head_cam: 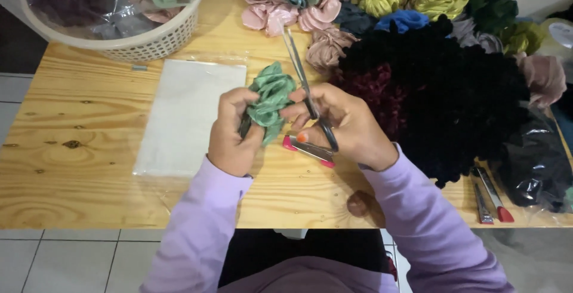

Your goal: Trimming loose threads from fabric scrunchies using scissors and then placing them into individual plastic bags for packaging.

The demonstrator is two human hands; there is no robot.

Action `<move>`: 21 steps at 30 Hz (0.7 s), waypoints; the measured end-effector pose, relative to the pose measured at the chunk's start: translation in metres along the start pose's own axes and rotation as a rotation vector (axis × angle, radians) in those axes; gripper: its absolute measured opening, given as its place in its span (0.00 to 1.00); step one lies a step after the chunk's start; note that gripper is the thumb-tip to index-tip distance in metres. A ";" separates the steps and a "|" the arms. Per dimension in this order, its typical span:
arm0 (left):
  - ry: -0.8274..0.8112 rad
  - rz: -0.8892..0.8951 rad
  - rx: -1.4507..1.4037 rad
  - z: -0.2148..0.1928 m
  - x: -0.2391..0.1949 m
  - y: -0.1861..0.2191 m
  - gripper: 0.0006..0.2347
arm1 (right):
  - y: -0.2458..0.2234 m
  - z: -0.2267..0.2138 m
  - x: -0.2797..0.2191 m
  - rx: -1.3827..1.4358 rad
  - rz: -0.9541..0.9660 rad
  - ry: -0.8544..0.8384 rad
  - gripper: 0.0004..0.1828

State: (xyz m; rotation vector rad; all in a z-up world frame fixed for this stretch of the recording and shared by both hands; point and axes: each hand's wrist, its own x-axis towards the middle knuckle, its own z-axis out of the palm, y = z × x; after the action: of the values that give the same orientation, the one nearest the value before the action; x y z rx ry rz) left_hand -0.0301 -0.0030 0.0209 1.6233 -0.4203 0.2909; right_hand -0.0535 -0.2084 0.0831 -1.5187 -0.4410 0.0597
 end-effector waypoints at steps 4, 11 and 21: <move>-0.119 0.028 0.070 -0.008 0.000 -0.002 0.13 | 0.011 -0.011 0.004 0.015 0.009 -0.002 0.36; -0.004 0.006 0.017 -0.012 0.003 -0.010 0.07 | -0.010 -0.008 0.002 -0.052 0.111 -0.149 0.45; 0.012 0.093 -0.075 -0.008 0.010 -0.024 0.23 | -0.001 -0.034 -0.005 -0.063 0.218 -0.424 0.32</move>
State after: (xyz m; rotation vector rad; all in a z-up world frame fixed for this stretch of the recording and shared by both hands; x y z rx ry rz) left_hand -0.0103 0.0052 0.0040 1.5307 -0.4933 0.3509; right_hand -0.0477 -0.2425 0.0835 -1.6134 -0.6157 0.5505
